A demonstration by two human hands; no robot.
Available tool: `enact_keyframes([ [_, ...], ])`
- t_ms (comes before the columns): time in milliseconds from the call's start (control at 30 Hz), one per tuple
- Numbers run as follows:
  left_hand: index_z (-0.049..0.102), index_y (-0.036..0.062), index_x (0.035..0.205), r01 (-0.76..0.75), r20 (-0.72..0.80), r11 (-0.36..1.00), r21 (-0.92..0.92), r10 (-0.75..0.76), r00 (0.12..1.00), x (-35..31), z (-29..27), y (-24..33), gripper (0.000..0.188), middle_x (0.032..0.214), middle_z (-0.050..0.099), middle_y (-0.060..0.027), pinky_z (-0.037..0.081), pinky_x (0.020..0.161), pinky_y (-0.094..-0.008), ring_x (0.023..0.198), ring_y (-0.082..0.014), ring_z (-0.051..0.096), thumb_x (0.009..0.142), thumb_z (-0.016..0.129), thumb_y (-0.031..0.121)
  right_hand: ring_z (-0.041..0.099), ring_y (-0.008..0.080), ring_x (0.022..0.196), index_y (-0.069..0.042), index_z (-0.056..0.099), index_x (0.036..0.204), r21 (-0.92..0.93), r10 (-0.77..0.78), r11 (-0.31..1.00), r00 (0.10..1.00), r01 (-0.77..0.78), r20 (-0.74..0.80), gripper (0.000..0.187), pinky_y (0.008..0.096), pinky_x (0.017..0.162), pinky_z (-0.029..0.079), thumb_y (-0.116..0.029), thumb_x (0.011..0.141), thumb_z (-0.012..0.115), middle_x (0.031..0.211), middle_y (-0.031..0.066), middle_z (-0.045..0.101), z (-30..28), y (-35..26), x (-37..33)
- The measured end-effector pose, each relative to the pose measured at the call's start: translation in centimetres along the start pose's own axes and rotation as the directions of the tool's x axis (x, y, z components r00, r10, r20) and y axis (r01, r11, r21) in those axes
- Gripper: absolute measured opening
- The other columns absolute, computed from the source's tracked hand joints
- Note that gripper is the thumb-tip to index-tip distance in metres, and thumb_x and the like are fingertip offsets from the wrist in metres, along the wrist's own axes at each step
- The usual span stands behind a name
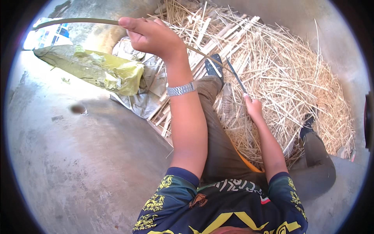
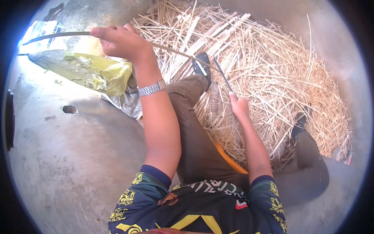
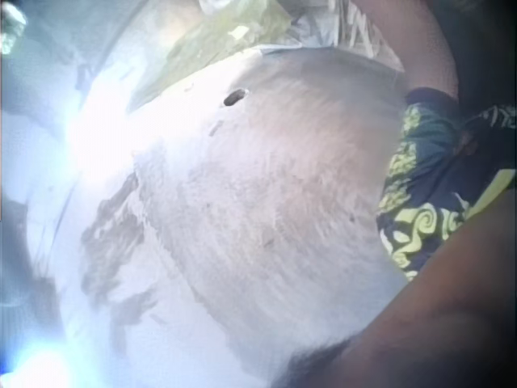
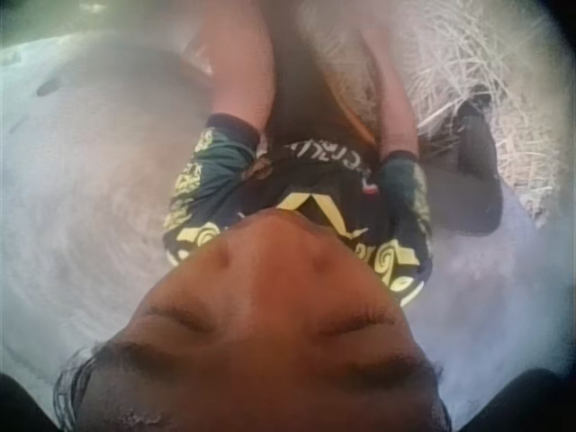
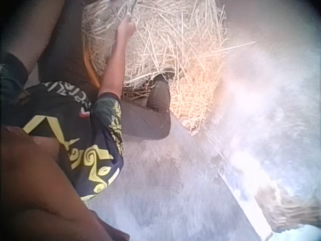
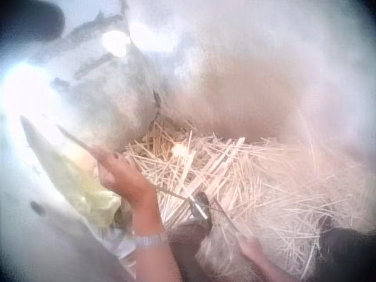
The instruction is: The person sits on the floor and uses a knife to split long, thin sticks into smaller pieces. They hold the stick with one hand and use the knife to shave and split the material, dropping the processed pieces onto a pile of straw.
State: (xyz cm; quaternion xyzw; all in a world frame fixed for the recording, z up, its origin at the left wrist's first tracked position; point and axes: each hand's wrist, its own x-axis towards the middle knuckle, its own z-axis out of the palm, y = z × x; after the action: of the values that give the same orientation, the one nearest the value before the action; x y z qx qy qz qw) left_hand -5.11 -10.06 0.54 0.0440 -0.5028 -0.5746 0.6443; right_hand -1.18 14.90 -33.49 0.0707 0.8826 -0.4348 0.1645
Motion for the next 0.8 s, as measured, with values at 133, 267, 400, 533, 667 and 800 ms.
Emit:
enact_keyframes([
  [133, 0.028, 0.0138, 0.073, 0.005, -0.042, 0.998, -0.055, -0.007, 0.999, 0.0, -0.3, -0.2, 0.054, 0.06, 0.023, 0.0075, 0.022, 0.04, -0.0225, 0.05, -0.0046, 0.02, 0.108, 0.039, 0.054, 0.064, 0.029, 0.066, 0.001, 0.069, 0.085, -0.018, -0.046, 0.999, 0.999, 0.046, 0.011, 0.067, 0.0413, 0.068, 0.049, -0.064, 0.095, 0.055, 0.069, 0.0167, 0.067, -1.6, -0.8, -0.7],
  [267, 0.03, 0.0134, 0.072, 0.003, -0.041, 0.999, -0.032, -0.004, 0.999, 0.0, 0.6, 0.3, 0.054, 0.058, 0.024, 0.007, 0.022, 0.04, -0.0222, 0.048, -0.0045, 0.023, 0.108, 0.04, 0.053, 0.071, 0.0377, 0.09, 0.003, 0.072, 0.101, 0.006, -0.068, 0.998, 0.998, 0.068, 0.015, 0.073, 0.0473, 0.082, 0.052, -0.067, 0.094, 0.053, 0.09, 0.0263, 0.071, 0.5, 2.8, 1.0],
  [400, 0.031, 0.0139, 0.073, 0.049, -0.042, 0.998, -0.038, -0.051, 0.998, -0.6, 0.6, 0.7, 0.053, 0.057, 0.026, 0.0071, 0.022, 0.04, -0.022, 0.045, -0.0038, 0.023, 0.108, 0.039, 0.051, 0.068, 0.0416, 0.104, 0.004, 0.07, 0.108, -0.103, 0.098, 0.99, 0.995, -0.1, -0.016, 0.072, 0.0484, 0.09, 0.051, -0.065, 0.094, 0.054, 0.103, 0.0309, 0.069, 1.7, 6.8, 3.4],
  [533, 0.03, 0.0143, 0.074, 0.018, -0.038, 0.997, -0.069, -0.02, 0.999, -0.6, 0.4, 0.7, 0.051, 0.057, 0.026, 0.0074, 0.02, 0.04, -0.0224, 0.046, -0.0033, 0.022, 0.109, 0.04, 0.05, 0.057, 0.0271, 0.07, 0.004, 0.063, 0.079, 0.069, -0.043, 0.996, 0.995, 0.049, -0.086, 0.067, 0.0434, 0.068, 0.046, -0.061, 0.096, 0.057, 0.072, 0.0165, 0.061, 0.3, 3.9, 0.6],
  [667, 0.024, 0.0146, 0.072, -0.005, -0.048, 1.0, -0.017, 0.004, 0.999, -0.2, 0.1, 0.1, 0.057, 0.054, 0.022, 0.0053, 0.021, 0.037, -0.0237, 0.043, -0.0062, 0.019, 0.106, 0.039, 0.057, 0.055, 0.0266, 0.064, 0.004, 0.061, 0.073, 0.168, -0.081, 0.982, 0.996, 0.084, -0.027, 0.071, 0.0436, 0.066, 0.045, -0.063, 0.095, 0.056, 0.066, 0.0149, 0.06, 0.3, 2.8, -1.0],
  [800, 0.031, 0.0135, 0.073, 0.05, -0.057, 0.997, -0.058, -0.053, 0.997, -0.4, 0.7, 0.4, 0.051, 0.058, 0.025, 0.0074, 0.02, 0.041, -0.0232, 0.047, -0.0034, 0.022, 0.108, 0.042, 0.049, 0.064, 0.0339, 0.072, 0.005, 0.07, 0.08, -0.006, 0.08, 0.997, 0.996, -0.081, -0.045, 0.074, 0.0457, 0.075, 0.049, -0.067, 0.093, 0.056, 0.074, 0.0222, 0.068, 1.4, 4.7, 1.8],
])
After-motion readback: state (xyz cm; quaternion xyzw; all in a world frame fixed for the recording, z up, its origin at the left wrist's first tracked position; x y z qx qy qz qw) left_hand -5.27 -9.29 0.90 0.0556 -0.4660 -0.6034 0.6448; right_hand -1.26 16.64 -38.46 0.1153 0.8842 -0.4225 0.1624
